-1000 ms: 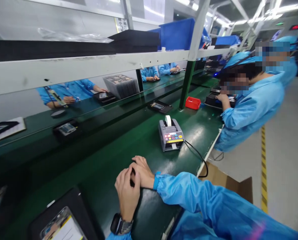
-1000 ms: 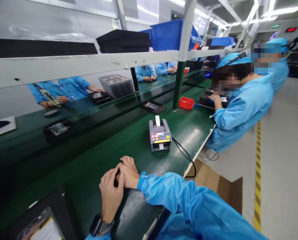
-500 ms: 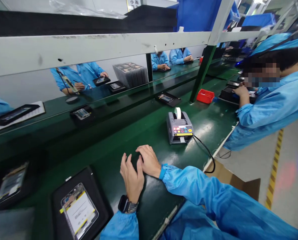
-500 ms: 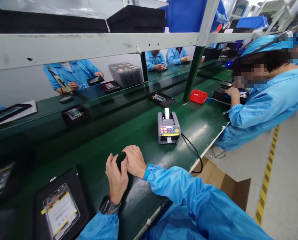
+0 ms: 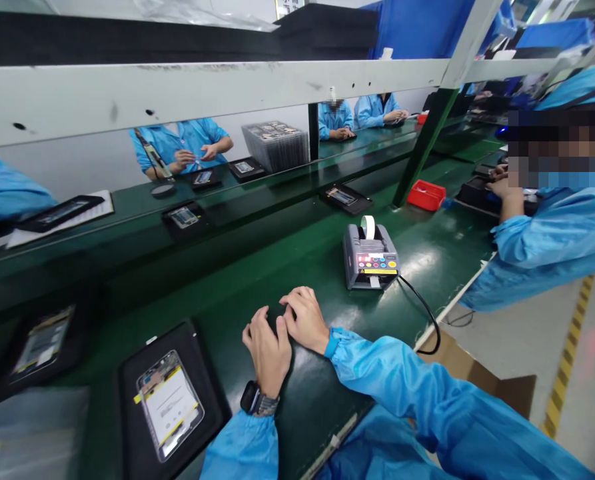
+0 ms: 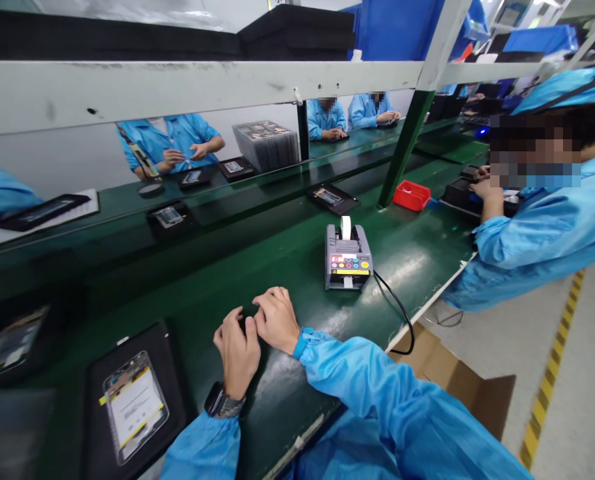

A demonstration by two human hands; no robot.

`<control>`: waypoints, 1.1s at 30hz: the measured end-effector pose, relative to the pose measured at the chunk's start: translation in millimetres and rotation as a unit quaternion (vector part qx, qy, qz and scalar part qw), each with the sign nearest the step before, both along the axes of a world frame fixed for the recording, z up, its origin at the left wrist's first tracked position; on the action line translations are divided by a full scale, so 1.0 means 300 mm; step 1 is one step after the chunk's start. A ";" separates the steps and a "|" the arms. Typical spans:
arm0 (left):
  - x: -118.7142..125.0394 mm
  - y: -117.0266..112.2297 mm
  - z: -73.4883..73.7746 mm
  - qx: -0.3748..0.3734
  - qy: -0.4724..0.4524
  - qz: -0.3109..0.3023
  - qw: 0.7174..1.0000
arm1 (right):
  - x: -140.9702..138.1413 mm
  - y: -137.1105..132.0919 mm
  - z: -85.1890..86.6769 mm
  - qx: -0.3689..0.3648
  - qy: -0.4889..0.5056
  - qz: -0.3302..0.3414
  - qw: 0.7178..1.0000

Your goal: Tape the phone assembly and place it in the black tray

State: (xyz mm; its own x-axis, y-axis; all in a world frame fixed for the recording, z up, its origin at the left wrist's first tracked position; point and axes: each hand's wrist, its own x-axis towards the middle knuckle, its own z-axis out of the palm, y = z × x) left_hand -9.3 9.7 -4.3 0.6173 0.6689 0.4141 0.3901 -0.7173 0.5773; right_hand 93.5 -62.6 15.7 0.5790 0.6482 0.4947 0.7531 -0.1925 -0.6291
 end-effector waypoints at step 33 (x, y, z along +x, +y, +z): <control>0.004 -0.017 0.023 -0.024 -0.178 -0.007 0.984 | 0.088 -0.024 0.084 0.115 0.731 0.373 0.560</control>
State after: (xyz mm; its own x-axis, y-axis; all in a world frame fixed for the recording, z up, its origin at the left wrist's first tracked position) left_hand -8.0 4.7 2.6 0.4475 0.6859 0.5738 0.1477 -0.6895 0.7091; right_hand 119.9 -69.7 40.9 0.0851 0.9958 -0.0346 -0.7817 0.0451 -0.6221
